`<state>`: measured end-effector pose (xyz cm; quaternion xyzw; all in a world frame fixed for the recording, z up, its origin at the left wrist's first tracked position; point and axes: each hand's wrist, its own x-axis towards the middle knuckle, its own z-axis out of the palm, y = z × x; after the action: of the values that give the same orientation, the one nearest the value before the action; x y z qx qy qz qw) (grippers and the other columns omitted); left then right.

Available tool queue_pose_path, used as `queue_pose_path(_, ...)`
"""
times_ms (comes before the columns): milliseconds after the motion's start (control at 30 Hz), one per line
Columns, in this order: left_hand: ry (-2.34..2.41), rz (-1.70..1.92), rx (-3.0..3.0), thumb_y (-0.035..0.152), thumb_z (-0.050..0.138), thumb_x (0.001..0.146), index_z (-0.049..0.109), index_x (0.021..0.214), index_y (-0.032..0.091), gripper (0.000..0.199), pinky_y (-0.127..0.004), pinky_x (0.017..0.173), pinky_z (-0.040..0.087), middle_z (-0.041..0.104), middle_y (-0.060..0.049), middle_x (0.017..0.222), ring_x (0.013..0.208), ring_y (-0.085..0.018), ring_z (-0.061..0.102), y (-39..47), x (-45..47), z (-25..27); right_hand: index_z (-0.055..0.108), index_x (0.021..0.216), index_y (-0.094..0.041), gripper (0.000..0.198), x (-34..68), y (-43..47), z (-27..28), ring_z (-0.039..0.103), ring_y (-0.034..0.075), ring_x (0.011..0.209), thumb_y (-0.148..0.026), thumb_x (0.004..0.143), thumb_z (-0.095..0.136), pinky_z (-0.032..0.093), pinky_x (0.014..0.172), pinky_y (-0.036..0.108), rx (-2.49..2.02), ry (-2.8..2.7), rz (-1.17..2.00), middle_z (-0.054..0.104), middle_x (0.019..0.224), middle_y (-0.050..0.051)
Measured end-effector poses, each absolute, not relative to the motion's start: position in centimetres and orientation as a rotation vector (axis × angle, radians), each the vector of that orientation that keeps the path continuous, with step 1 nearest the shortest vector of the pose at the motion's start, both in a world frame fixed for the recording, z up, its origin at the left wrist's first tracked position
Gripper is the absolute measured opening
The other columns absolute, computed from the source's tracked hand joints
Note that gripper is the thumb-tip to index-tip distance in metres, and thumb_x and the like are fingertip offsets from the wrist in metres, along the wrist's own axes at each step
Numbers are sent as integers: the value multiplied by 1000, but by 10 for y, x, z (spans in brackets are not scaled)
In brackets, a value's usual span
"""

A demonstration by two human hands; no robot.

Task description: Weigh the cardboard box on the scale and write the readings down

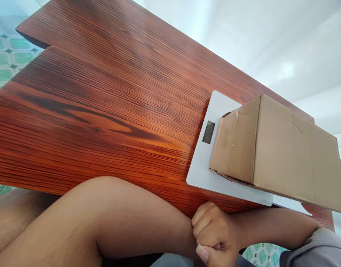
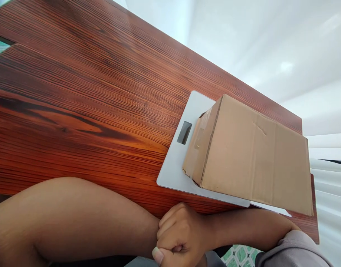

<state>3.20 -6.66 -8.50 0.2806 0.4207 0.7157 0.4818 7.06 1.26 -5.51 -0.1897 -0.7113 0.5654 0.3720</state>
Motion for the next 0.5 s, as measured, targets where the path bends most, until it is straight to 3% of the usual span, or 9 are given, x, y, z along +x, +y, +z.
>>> queue_pose_path(200, 1060, 1741, 732, 35, 58, 97, 62, 96, 21, 14, -21, 60, 47, 59, -3, 89, 73, -11, 57, -68, 32, -81, 6, 61, -27, 38, 71, 10, -57, 11, 10, 37, -27, 89, 32, 19, 44, 32, -502, -1915, 1465, 11, 44, -10)
queue_pose_path(500, 990, 1804, 716, 39, 57, 98, 61, 96, 20, 20, -19, 54, 44, 57, -2, 82, 64, -8, 53, -64, 29, -79, 9, 59, -27, 40, 76, 2, -64, 8, 11, 40, -29, 88, 37, 23, 47, 31, -524, -2083, 1517, 9, 47, -10)
